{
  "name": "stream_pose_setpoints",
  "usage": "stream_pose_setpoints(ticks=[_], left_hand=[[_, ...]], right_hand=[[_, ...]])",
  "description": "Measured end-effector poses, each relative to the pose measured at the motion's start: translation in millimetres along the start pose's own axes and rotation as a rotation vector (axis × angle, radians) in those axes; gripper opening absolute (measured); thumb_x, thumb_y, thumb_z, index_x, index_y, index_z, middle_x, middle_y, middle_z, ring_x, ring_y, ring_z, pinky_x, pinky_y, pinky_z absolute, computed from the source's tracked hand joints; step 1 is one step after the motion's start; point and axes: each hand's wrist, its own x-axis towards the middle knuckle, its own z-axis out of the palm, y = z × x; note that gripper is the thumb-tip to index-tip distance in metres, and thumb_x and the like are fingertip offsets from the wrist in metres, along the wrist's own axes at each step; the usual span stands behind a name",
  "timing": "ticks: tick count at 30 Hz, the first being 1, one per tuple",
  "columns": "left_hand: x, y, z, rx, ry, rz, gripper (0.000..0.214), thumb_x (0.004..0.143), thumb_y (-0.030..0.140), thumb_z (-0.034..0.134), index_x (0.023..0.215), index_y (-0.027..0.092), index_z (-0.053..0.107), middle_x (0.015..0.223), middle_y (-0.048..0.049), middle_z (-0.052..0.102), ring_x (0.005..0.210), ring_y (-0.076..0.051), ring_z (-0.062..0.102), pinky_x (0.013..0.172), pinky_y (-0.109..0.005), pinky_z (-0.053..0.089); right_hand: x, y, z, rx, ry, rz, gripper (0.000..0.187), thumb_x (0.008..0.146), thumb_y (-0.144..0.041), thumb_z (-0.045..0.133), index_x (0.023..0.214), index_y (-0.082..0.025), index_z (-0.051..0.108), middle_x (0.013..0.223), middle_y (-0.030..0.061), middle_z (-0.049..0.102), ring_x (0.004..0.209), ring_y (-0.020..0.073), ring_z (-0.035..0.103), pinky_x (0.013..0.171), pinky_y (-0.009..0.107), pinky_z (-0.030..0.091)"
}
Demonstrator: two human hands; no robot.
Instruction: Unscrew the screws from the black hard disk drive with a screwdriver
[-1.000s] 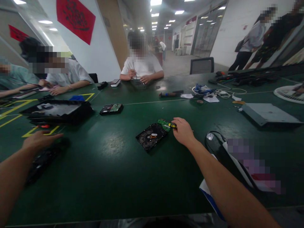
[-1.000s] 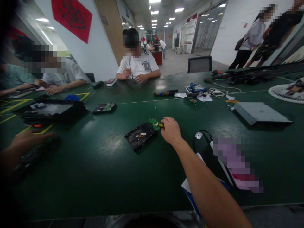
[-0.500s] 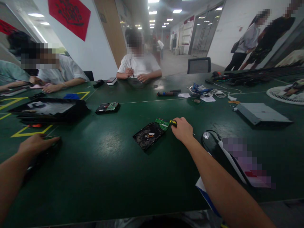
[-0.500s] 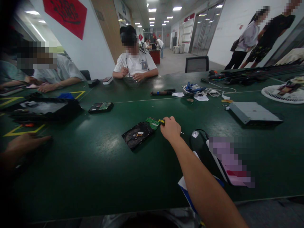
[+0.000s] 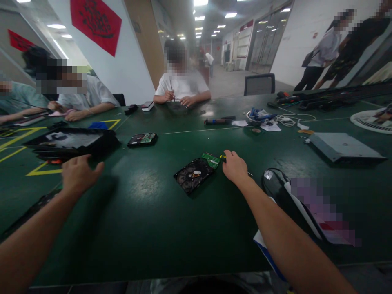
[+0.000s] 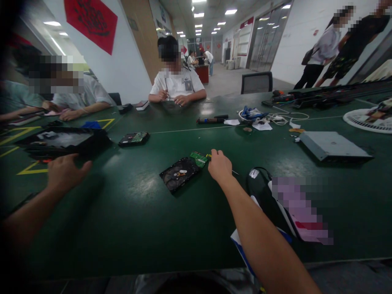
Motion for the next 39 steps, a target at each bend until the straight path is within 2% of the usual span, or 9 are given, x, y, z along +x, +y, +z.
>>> stream_pose_setpoints(ticks=[2,7,11,14,17,20,25,31,39], left_hand=[[-23.1,63.4,0.1,-0.055,-0.010,0.148,0.060,0.092,0.052,0.052,0.135,0.010,0.055,0.136,-0.0187,0.060,0.134,-0.033,0.049,0.115,-0.049,0.037],[-105.0,230.3,-7.2,-0.391,-0.305,0.392,0.075,0.096,0.069,0.040,0.147,0.015,0.050,0.147,-0.0177,0.054,0.140,-0.034,0.046,0.114,-0.050,0.041],[-150.3,300.3,-8.8,-0.394,-0.321,0.520,0.106,0.083,0.084,0.049,0.155,0.008,0.038,0.157,-0.0248,0.043,0.147,-0.044,0.035,0.121,-0.061,0.028],[-153.0,304.9,-4.0,-0.414,-0.326,0.506,0.112,0.081,0.085,0.052,0.159,0.009,0.031,0.158,-0.0253,0.042,0.148,-0.044,0.035,0.121,-0.061,0.027],[-136.0,286.5,1.8,-0.474,-0.369,0.512,0.111,0.080,0.083,0.056,0.161,0.013,0.027,0.159,-0.0220,0.042,0.148,-0.041,0.036,0.120,-0.057,0.031],[-115.4,265.4,6.9,-0.529,-0.413,0.591,0.107,0.079,0.079,0.063,0.159,0.016,0.032,0.158,-0.0193,0.044,0.148,-0.038,0.037,0.122,-0.054,0.031],[-100.1,251.0,12.6,-0.604,-0.398,0.657,0.100,0.078,0.072,0.069,0.156,0.020,0.036,0.153,-0.0172,0.050,0.144,-0.036,0.043,0.121,-0.053,0.034],[-100.9,251.6,13.9,-0.587,-0.368,0.640,0.100,0.076,0.072,0.072,0.156,0.022,0.037,0.152,-0.0169,0.051,0.143,-0.037,0.045,0.120,-0.055,0.035],[-103.5,251.8,13.1,-0.602,-0.349,0.625,0.094,0.079,0.071,0.070,0.153,0.021,0.041,0.151,-0.0161,0.052,0.142,-0.035,0.046,0.119,-0.053,0.036]], right_hand=[[0.2,-2.2,0.2,0.025,0.025,0.001,0.057,0.095,-0.020,0.052,0.150,-0.014,0.039,0.130,0.0198,0.064,0.101,0.0303,0.068,0.078,0.038,0.051],[-2.8,-4.8,-9.0,0.015,0.056,-0.023,0.058,0.102,-0.032,0.047,0.157,-0.024,0.029,0.119,0.0137,0.071,0.092,0.0303,0.070,0.076,0.039,0.050],[-7.3,-4.4,-16.1,-0.021,0.075,-0.046,0.051,0.107,-0.056,0.032,0.148,-0.028,0.044,0.112,0.0114,0.071,0.093,0.0296,0.070,0.076,0.038,0.049],[-7.0,-6.5,-15.3,-0.061,0.057,-0.090,0.047,0.108,-0.053,0.029,0.129,-0.023,0.059,0.112,0.0119,0.068,0.092,0.0285,0.069,0.073,0.036,0.048],[-3.8,-9.0,-11.2,-0.063,0.043,-0.119,0.039,0.107,-0.037,0.034,0.122,-0.017,0.063,0.121,0.0150,0.063,0.094,0.0267,0.067,0.072,0.035,0.049],[-0.5,-7.6,-6.0,-0.014,0.002,-0.120,0.040,0.106,-0.031,0.036,0.136,-0.017,0.058,0.134,0.0159,0.058,0.098,0.0259,0.068,0.077,0.036,0.051],[3.6,-2.3,3.3,0.039,-0.069,-0.197,0.063,0.103,-0.058,0.040,0.156,-0.024,0.042,0.155,0.0133,0.047,0.121,0.0343,0.062,0.092,0.045,0.053],[5.4,-5.9,8.2,0.018,-0.105,-0.253,0.062,0.099,-0.057,0.052,0.151,-0.022,0.050,0.149,0.0134,0.055,0.125,0.0327,0.060,0.100,0.045,0.051],[3.9,1.9,7.3,0.102,-0.093,-0.100,0.070,0.088,-0.048,0.065,0.148,-0.015,0.051,0.140,0.0182,0.049,0.107,0.0288,0.066,0.091,0.039,0.054]])
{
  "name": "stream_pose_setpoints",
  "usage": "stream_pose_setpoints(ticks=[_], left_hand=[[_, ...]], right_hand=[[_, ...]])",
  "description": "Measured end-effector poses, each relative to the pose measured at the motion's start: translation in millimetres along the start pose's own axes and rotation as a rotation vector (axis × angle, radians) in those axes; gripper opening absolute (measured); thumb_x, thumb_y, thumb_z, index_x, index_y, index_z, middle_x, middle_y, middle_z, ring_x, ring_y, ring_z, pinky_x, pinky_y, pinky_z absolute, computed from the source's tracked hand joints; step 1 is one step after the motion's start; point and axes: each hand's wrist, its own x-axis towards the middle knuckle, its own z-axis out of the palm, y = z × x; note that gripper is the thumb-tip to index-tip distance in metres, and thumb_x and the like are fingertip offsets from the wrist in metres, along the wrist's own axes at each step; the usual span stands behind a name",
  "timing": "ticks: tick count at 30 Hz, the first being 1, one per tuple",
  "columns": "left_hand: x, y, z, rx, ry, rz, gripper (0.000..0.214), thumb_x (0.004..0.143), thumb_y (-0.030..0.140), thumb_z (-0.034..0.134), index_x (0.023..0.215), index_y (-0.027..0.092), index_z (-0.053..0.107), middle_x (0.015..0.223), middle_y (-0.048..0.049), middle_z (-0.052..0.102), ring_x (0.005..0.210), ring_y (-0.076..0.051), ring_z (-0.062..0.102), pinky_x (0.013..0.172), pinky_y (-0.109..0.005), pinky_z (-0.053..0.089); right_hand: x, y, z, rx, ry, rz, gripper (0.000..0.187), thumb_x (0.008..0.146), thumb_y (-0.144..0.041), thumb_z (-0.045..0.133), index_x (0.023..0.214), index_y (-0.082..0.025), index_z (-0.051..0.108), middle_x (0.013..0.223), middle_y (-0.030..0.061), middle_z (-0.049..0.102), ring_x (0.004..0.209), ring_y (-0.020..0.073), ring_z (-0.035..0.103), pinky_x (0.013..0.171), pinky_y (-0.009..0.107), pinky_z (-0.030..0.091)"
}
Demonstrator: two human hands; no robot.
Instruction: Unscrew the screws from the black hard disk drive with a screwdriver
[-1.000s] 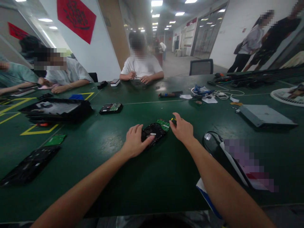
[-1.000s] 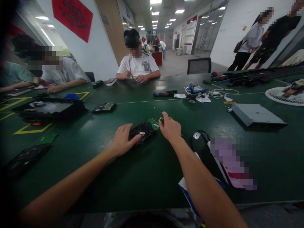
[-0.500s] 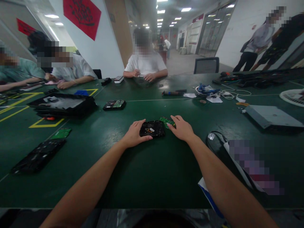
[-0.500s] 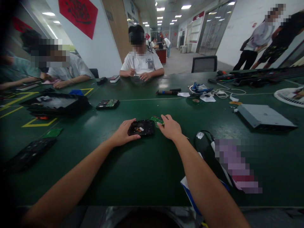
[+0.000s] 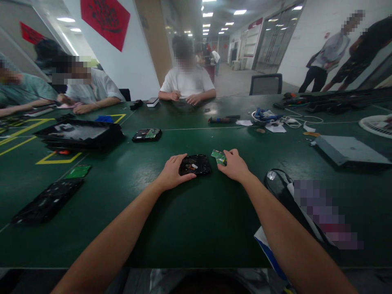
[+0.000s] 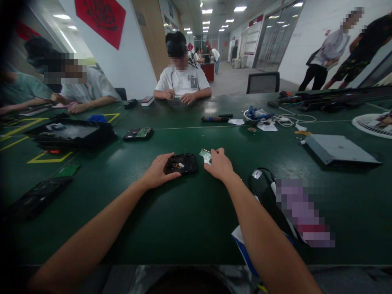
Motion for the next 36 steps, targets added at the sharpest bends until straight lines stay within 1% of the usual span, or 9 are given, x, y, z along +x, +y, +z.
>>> stream_pose_setpoints(ticks=[5,10,15,20,24,27,29,33,36], left_hand=[[7.2,2.2,0.0,-0.048,-0.014,0.046,0.092,0.080,0.069,0.071,0.153,0.020,0.042,0.152,-0.0155,0.051,0.144,-0.033,0.045,0.121,-0.050,0.036],[28.3,3.6,4.0,-0.136,-0.107,0.055,0.096,0.077,0.067,0.074,0.154,0.022,0.041,0.155,-0.0157,0.048,0.145,-0.035,0.044,0.121,-0.052,0.037],[43.1,8.5,12.9,-0.175,-0.089,0.108,0.093,0.077,0.068,0.074,0.151,0.020,0.045,0.153,-0.0159,0.050,0.145,-0.034,0.045,0.122,-0.050,0.038],[35.3,11.4,14.3,-0.140,-0.056,0.115,0.087,0.079,0.068,0.072,0.149,0.021,0.048,0.150,-0.0155,0.053,0.143,-0.034,0.046,0.121,-0.053,0.038],[27.5,13.3,10.8,-0.111,-0.047,0.114,0.087,0.080,0.069,0.071,0.148,0.020,0.048,0.148,-0.0159,0.054,0.141,-0.033,0.048,0.120,-0.050,0.040],[26.4,14.3,10.2,-0.106,-0.031,0.123,0.086,0.080,0.068,0.071,0.147,0.020,0.049,0.146,-0.0156,0.056,0.140,-0.033,0.049,0.119,-0.049,0.041],[26.9,14.7,10.4,-0.102,-0.022,0.130,0.085,0.079,0.068,0.072,0.147,0.021,0.050,0.145,-0.0151,0.057,0.139,-0.033,0.050,0.119,-0.050,0.041],[27.6,15.4,10.5,-0.101,-0.026,0.137,0.084,0.080,0.067,0.072,0.146,0.021,0.049,0.145,-0.0150,0.057,0.139,-0.033,0.050,0.118,-0.051,0.041],[27.5,14.8,10.5,-0.099,-0.023,0.141,0.086,0.080,0.068,0.072,0.146,0.019,0.049,0.145,-0.0159,0.058,0.138,-0.033,0.051,0.117,-0.049,0.042]], right_hand=[[1.0,10.8,-3.6,0.078,0.033,0.041,0.068,0.078,-0.039,0.076,0.138,-0.015,0.056,0.137,0.0175,0.048,0.106,0.0272,0.066,0.092,0.038,0.053],[0.4,19.2,-7.3,0.144,0.035,0.043,0.069,0.074,-0.032,0.081,0.136,-0.013,0.056,0.125,0.0144,0.064,0.109,0.0270,0.066,0.094,0.037,0.051],[0.1,27.8,-8.7,0.277,0.070,0.120,0.044,0.087,-0.045,0.071,0.122,-0.018,0.068,0.115,0.0100,0.073,0.103,0.0237,0.069,0.089,0.035,0.052],[1.2,31.4,-21.3,0.179,0.164,0.142,0.025,0.090,-0.028,0.064,0.111,-0.021,0.075,0.110,0.0075,0.077,0.101,0.0238,0.070,0.091,0.035,0.051],[-3.9,20.8,-31.3,0.086,0.250,0.051,0.028,0.094,-0.027,0.058,0.116,-0.020,0.074,0.110,0.0084,0.077,0.101,0.0248,0.070,0.093,0.037,0.051],[-8.7,6.5,-31.9,-0.006,0.241,-0.084,0.029,0.097,-0.024,0.053,0.119,-0.020,0.072,0.117,0.0091,0.074,0.108,0.0254,0.067,0.097,0.039,0.049],[-11.0,-1.7,-29.8,-0.068,0.186,-0.132,0.029,0.097,-0.021,0.053,0.118,-0.021,0.072,0.116,0.0085,0.074,0.111,0.0258,0.064,0.097,0.039,0.049],[-13.3,-7.4,-26.3,-0.105,0.099,-0.177,0.026,0.095,-0.018,0.056,0.115,-0.022,0.072,0.111,0.0072,0.074,0.108,0.0256,0.063,0.092,0.039,0.050],[-14.1,-3.9,-29.0,-0.077,0.161,-0.153,0.026,0.093,-0.017,0.056,0.114,-0.022,0.071,0.110,0.0072,0.073,0.107,0.0258,0.063,0.092,0.039,0.050]])
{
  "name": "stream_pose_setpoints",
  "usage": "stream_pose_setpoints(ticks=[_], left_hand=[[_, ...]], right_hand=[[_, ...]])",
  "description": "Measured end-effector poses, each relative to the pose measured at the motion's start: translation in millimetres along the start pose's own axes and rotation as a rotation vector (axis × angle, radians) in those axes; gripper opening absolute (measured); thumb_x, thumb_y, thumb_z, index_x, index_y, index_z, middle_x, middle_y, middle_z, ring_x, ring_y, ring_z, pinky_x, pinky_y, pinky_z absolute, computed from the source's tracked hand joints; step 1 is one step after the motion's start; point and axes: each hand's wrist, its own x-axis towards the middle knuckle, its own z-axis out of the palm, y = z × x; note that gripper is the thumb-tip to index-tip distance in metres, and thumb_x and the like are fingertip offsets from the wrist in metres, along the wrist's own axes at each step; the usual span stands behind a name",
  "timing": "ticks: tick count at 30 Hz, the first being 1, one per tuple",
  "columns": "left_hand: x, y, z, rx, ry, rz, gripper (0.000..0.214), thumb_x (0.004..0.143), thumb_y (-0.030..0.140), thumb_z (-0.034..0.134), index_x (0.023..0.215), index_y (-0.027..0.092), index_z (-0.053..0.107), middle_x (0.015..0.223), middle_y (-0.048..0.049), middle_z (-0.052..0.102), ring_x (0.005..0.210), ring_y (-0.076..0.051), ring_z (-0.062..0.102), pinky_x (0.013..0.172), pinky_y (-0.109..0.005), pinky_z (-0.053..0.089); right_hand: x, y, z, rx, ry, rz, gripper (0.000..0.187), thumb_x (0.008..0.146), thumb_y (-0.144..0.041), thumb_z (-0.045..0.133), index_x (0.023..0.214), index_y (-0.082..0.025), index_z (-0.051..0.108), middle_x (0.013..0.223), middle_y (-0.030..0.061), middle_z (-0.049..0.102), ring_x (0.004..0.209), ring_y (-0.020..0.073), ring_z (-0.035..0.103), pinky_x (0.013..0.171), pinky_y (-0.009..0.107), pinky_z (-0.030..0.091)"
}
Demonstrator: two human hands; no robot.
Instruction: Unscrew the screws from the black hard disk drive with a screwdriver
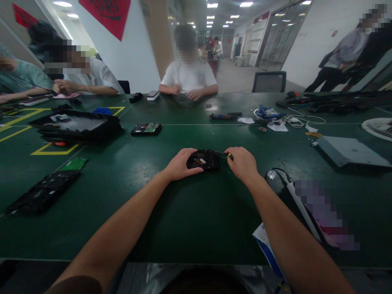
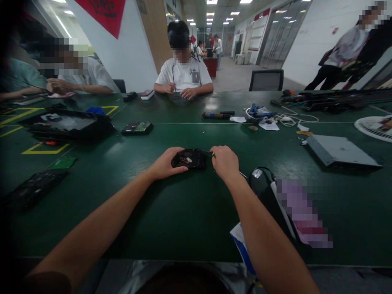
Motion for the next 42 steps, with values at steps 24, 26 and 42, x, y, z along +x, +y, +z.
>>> stream_pose_setpoints(ticks=[24,26,42], left_hand=[[5.4,15.6,8.2,-0.018,-0.025,0.066,0.089,0.078,0.071,0.072,0.146,0.019,0.048,0.143,-0.0163,0.058,0.135,-0.034,0.052,0.115,-0.052,0.044],[2.6,14.3,7.0,-0.013,-0.018,0.072,0.089,0.079,0.071,0.072,0.147,0.019,0.047,0.144,-0.0166,0.057,0.136,-0.034,0.052,0.116,-0.052,0.043],[-2.0,30.0,13.6,0.135,0.049,0.266,0.070,0.091,0.058,0.064,0.149,0.020,0.050,0.148,-0.0154,0.056,0.141,-0.033,0.049,0.124,-0.059,0.030]], right_hand=[[2.8,3.1,15.3,1.116,-0.087,0.574,0.030,0.079,-0.016,0.075,0.109,-0.016,0.069,0.091,0.0098,0.075,0.072,0.0182,0.073,0.039,0.018,0.033],[2.0,2.7,17.1,1.050,-0.108,0.559,0.026,0.082,-0.021,0.075,0.106,-0.017,0.068,0.093,0.0104,0.075,0.072,0.0193,0.073,0.038,0.019,0.034],[-3.6,-8.2,20.6,0.760,-0.183,0.393,0.044,0.083,-0.029,0.078,0.123,-0.017,0.066,0.092,0.0065,0.076,0.063,0.0153,0.069,0.053,0.026,0.049]])
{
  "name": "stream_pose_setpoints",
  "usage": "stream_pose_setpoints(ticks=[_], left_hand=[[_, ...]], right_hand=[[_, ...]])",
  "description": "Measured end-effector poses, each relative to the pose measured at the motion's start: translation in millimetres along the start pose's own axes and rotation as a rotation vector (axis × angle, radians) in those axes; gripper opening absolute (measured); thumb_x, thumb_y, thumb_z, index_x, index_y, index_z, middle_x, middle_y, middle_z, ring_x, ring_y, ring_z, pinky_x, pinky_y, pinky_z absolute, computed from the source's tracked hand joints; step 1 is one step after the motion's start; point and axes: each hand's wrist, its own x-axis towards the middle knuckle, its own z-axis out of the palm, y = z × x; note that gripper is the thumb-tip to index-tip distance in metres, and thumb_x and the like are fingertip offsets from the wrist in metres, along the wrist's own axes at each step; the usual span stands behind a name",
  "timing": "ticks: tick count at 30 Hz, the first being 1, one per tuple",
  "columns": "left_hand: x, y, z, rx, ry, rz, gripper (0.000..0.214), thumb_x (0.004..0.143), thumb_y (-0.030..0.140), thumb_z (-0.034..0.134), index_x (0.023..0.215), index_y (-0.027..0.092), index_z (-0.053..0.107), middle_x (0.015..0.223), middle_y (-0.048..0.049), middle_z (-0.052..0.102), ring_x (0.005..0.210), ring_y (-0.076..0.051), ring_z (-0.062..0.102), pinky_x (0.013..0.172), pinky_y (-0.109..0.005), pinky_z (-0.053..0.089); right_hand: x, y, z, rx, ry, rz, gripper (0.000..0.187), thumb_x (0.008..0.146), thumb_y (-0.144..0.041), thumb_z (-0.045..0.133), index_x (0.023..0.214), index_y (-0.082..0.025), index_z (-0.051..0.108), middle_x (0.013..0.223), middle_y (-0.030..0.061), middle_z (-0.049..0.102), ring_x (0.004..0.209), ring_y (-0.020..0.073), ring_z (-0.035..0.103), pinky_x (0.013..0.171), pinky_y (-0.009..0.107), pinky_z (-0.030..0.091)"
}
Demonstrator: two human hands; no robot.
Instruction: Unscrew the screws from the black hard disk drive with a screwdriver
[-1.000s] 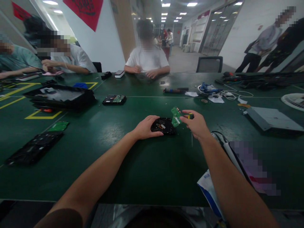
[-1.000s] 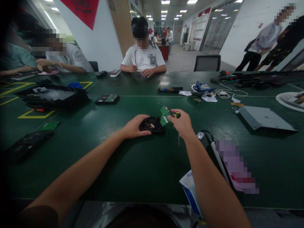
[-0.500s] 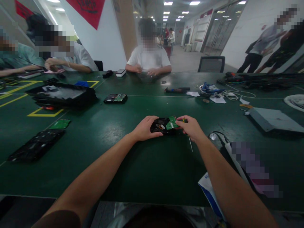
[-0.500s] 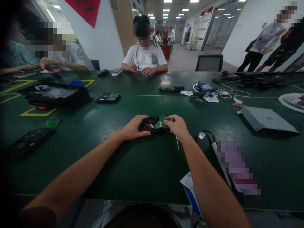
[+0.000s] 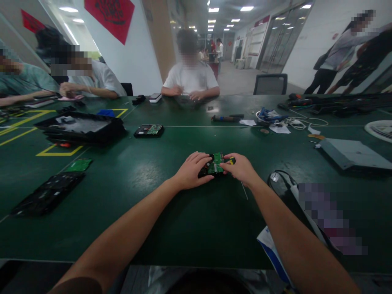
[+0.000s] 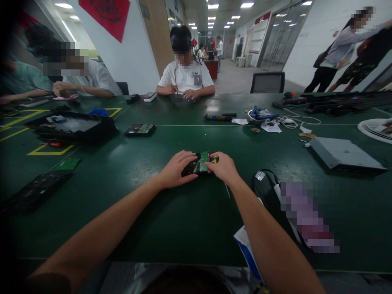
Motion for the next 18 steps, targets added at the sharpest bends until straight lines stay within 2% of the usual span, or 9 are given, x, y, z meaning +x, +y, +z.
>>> stream_pose_setpoints(ticks=[3,6,8,10,13,16,18], left_hand=[[1.0,4.5,3.5,0.036,-0.036,0.066,0.055,0.097,0.051,0.060,0.143,0.023,0.057,0.149,-0.0138,0.056,0.142,-0.032,0.049,0.124,-0.059,0.030],[1.2,3.8,6.4,0.056,-0.043,0.096,0.044,0.100,0.046,0.057,0.138,0.025,0.063,0.145,-0.0120,0.060,0.140,-0.030,0.051,0.123,-0.059,0.032],[1.2,2.1,7.9,0.057,-0.035,0.104,0.042,0.101,0.043,0.055,0.138,0.025,0.064,0.142,-0.0111,0.063,0.139,-0.029,0.053,0.122,-0.059,0.034],[1.3,0.9,9.0,0.058,-0.021,0.109,0.040,0.102,0.040,0.055,0.138,0.025,0.064,0.141,-0.0109,0.064,0.138,-0.029,0.054,0.121,-0.059,0.036],[2.0,1.4,9.2,0.061,-0.012,0.117,0.040,0.102,0.039,0.055,0.138,0.024,0.065,0.140,-0.0112,0.064,0.138,-0.029,0.054,0.120,-0.059,0.037],[3.3,3.3,7.8,0.062,-0.026,0.128,0.040,0.102,0.038,0.054,0.137,0.024,0.065,0.140,-0.0111,0.065,0.138,-0.029,0.054,0.120,-0.057,0.037],[4.1,4.4,6.6,0.057,-0.029,0.135,0.039,0.102,0.038,0.054,0.137,0.024,0.065,0.140,-0.0109,0.065,0.138,-0.029,0.054,0.120,-0.057,0.038]], right_hand=[[-1.0,-1.3,-2.6,-0.199,0.043,-0.058,0.037,0.082,-0.034,0.078,0.114,-0.018,0.071,0.093,0.0057,0.076,0.070,0.0173,0.070,0.068,0.031,0.053],[-0.1,-2.2,-5.3,-0.368,0.108,-0.104,0.029,0.082,-0.039,0.077,0.105,-0.021,0.074,0.097,0.0068,0.076,0.086,0.0222,0.071,0.079,0.034,0.052],[0.3,-3.5,-8.0,-0.402,0.130,-0.123,0.026,0.082,-0.037,0.076,0.101,-0.021,0.075,0.099,0.0076,0.076,0.092,0.0236,0.070,0.082,0.034,0.051],[-0.6,-6.3,-12.3,-0.397,0.143,-0.132,0.022,0.082,-0.036,0.075,0.098,-0.021,0.075,0.095,0.0071,0.075,0.087,0.0229,0.069,0.079,0.033,0.050],[-4.1,-13.5,-21.0,-0.292,0.151,-0.127,0.021,0.086,-0.042,0.071,0.092,-0.022,0.073,0.079,0.0033,0.070,0.070,0.0188,0.064,0.068,0.032,0.048],[-8.6,-23.7,-29.1,-0.035,0.109,-0.100,0.029,0.090,-0.051,0.066,0.088,-0.022,0.068,0.065,-0.0012,0.060,0.055,0.0140,0.055,0.054,0.028,0.042],[-12.0,-31.9,-34.2,0.152,0.034,-0.102,0.032,0.091,-0.053,0.066,0.087,-0.022,0.065,0.061,-0.0035,0.055,0.050,0.0114,0.048,0.047,0.025,0.035]])
